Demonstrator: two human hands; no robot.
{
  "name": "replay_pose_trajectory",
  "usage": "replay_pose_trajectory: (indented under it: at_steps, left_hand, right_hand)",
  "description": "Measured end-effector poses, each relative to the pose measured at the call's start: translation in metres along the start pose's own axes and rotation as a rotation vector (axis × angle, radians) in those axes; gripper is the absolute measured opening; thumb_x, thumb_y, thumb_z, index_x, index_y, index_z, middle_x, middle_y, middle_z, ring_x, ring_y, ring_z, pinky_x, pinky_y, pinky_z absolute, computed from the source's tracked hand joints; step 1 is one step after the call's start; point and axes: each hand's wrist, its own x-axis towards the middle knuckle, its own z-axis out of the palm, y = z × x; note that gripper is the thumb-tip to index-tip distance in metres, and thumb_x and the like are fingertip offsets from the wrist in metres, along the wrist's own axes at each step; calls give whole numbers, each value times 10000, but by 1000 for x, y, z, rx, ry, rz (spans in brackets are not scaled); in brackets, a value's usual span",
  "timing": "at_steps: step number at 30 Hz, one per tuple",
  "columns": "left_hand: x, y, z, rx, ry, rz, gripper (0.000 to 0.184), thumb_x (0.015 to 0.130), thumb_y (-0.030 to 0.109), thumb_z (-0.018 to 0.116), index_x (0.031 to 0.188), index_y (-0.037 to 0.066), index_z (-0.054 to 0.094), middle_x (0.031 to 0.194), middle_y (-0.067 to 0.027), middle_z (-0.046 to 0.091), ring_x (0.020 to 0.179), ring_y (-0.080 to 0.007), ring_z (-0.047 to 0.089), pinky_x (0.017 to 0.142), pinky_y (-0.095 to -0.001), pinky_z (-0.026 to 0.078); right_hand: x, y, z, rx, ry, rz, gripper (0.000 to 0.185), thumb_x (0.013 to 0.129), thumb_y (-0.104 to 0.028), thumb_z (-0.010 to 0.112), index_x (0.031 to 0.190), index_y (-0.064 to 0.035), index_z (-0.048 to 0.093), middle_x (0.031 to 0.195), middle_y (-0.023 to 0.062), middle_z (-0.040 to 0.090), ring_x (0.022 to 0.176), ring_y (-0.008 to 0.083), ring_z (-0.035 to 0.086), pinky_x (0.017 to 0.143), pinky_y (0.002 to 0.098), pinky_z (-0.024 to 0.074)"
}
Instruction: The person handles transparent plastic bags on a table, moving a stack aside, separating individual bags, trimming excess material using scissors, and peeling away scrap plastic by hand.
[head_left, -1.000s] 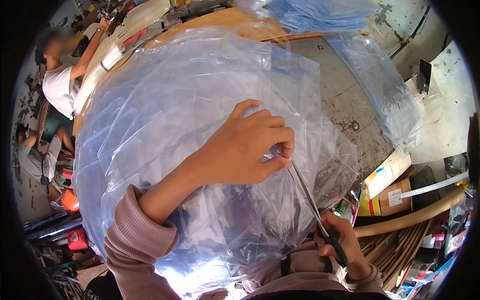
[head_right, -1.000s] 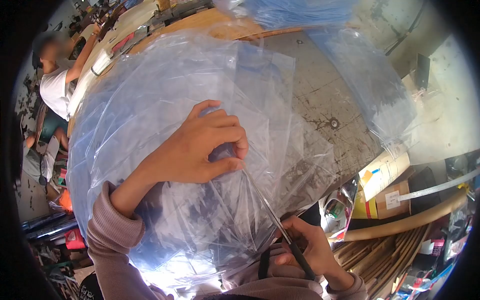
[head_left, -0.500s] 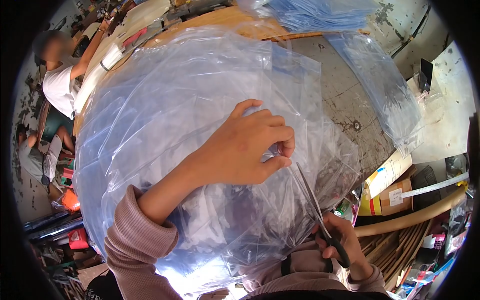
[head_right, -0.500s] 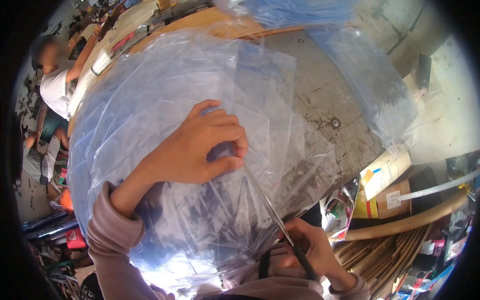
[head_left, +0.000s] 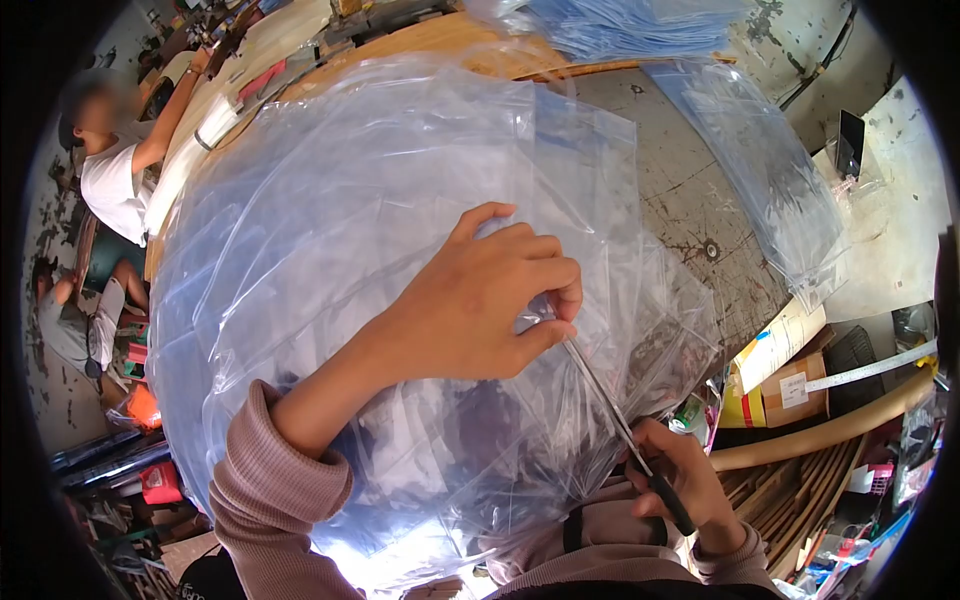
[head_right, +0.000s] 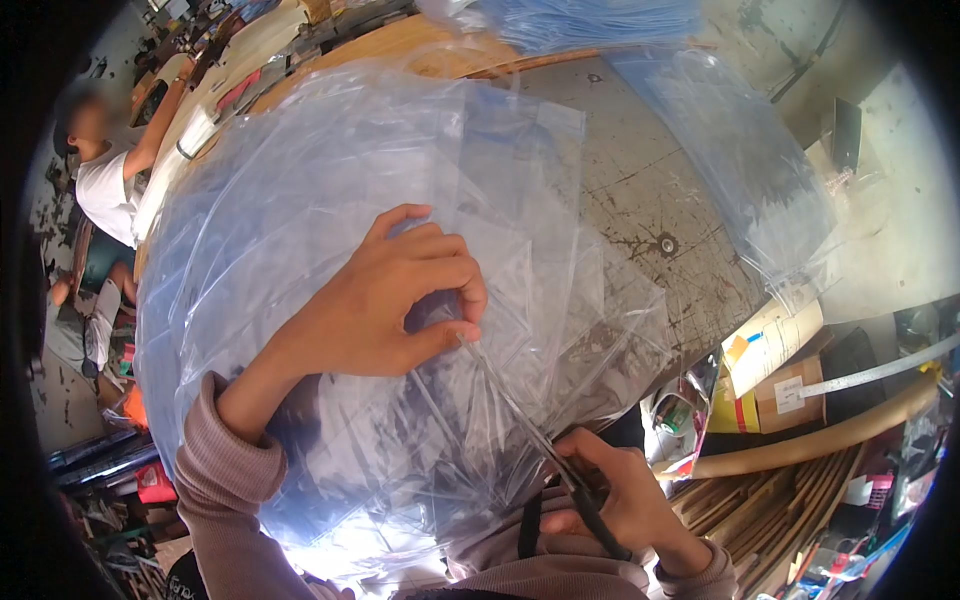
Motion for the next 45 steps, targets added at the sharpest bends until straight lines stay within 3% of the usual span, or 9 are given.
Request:
replay_pose_trajectory:
  at_steps: [9, 17, 20, 25, 28, 38, 45]
  left_hand:
    - [1, -1, -2, -16, -36, -19, 75, 803, 160, 607, 815, 115, 548, 780, -6, 536, 819, -193, 541, 1029, -490, 210]
    - [0, -5, 0, -43, -12, -18, 36, 840, 142, 555, 831, 110, 540, 813, -15, 525, 860, -201, 527, 1036, -468, 202]
    - [-1, -5, -2, -54, -2, -18, 80, 820, 165, 590, 821, 104, 537, 806, -18, 523, 865, -206, 525, 1038, -468, 208]
    - [-2, 1, -2, 74, 17, 65, 394, 671, 346, 745, 874, 110, 503, 869, -26, 487, 921, -234, 501, 1028, -497, 241]
    - [-3, 11, 6, 185, 21, 39, 497, 637, 414, 760, 908, 110, 474, 898, -29, 452, 936, -244, 486, 1029, -523, 236]
    - [-2, 13, 11, 207, 35, 32, 548, 642, 483, 741, 918, 103, 458, 882, -34, 431, 906, -236, 476, 1033, -538, 213]
    - [-3, 14, 15, 212, 64, 16, 538, 655, 464, 734, 934, 102, 451, 880, -42, 421, 908, -239, 466, 1037, -543, 196]
  right_hand:
    - [-1, 9, 4, -27, 50, -57, 614, 600, -416, 846, 940, -7, 540, 625, -34, 476, 567, 29, 413, 491, 205, 300]
    - [-6, 5, 7, 77, 70, -1, 547, 621, -336, 850, 949, -14, 553, 707, -28, 529, 623, 35, 464, 556, 187, 343]
    - [-4, 10, 15, 226, 123, -58, 574, 610, -364, 851, 951, -14, 550, 701, -27, 523, 625, 41, 463, 552, 194, 341]
    - [-3, 9, 12, 202, 85, -42, 603, 618, -403, 839, 970, -18, 537, 690, -26, 511, 633, 44, 458, 556, 203, 344]
    - [-2, 2, 8, 133, 35, 6, 605, 628, -406, 833, 983, -23, 527, 690, -21, 510, 640, 46, 458, 563, 203, 349]
    - [0, 2, 8, 66, -23, 50, 670, 642, -416, 821, 1035, -13, 457, 754, 6, 537, 679, 63, 485, 603, 218, 399]
    - [2, 0, 9, 0, 1, 37, 646, 641, -418, 819, 1005, -15, 469, 697, 11, 525, 648, 76, 488, 580, 229, 398]
